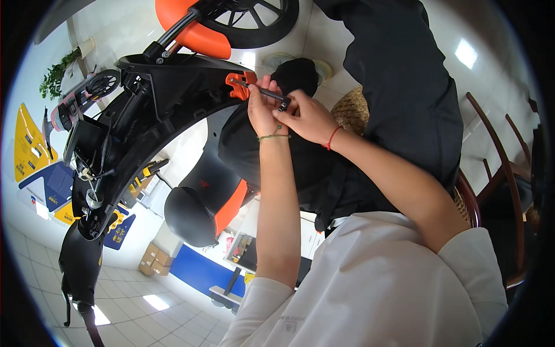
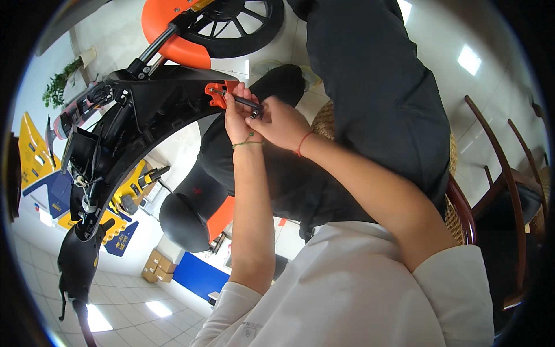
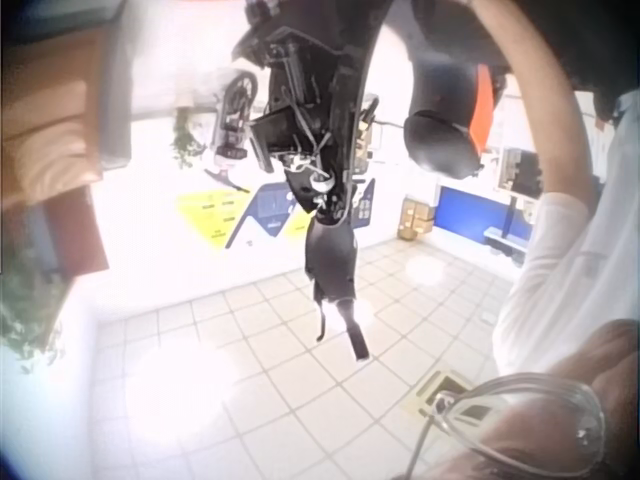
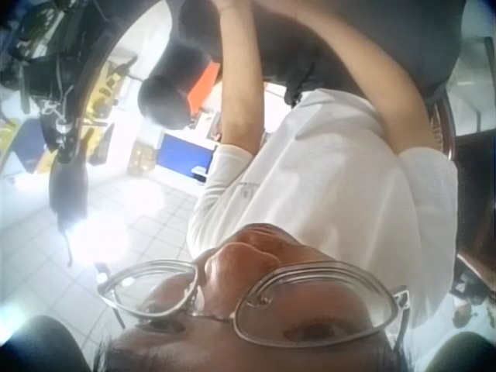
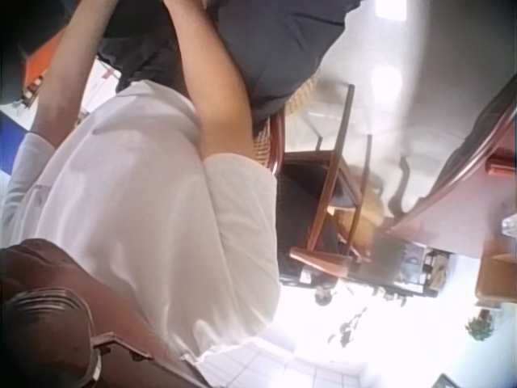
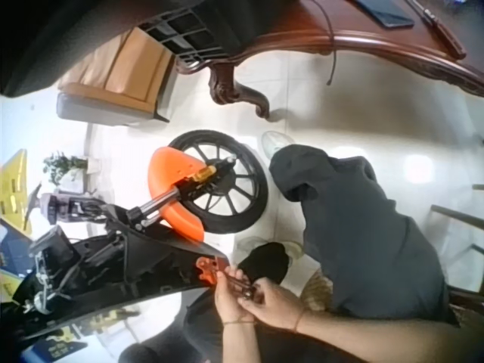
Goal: The recorder is shown using a screwdriver and a socket wrench to detach components from an orange motorcycle fairing, and then works on the scooter itself.
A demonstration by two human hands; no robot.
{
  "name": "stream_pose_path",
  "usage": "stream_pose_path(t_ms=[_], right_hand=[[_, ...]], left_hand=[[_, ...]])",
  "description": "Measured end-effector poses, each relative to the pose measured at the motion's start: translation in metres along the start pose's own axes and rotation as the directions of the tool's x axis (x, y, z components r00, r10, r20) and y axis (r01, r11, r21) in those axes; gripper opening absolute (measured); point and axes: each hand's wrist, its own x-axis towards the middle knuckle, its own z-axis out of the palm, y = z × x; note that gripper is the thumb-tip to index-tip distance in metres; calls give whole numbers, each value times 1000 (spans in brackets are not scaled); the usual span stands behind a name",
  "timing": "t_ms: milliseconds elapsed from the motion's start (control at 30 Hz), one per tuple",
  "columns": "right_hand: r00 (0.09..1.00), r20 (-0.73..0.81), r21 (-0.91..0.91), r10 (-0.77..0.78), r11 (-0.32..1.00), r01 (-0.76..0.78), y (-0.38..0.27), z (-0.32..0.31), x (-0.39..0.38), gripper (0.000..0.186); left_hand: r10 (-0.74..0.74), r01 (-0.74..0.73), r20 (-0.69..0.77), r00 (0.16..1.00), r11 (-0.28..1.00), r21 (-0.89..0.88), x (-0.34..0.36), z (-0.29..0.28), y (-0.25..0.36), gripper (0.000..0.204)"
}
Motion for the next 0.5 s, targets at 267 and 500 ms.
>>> stream_pose_path(t_ms=[267, 500], right_hand=[[980, 36, -245, -193, 950, 196, -14, -11, 2, 27], [784, -132, -517, -607, 717, 468, 8, -6, 4, 20]], left_hand=[[-58, 73, 160, 985, 993, -90, 0, -9, 8, 42], [-43, 47, -46, 998, 995, 86, -5, 4, 8, 28]])
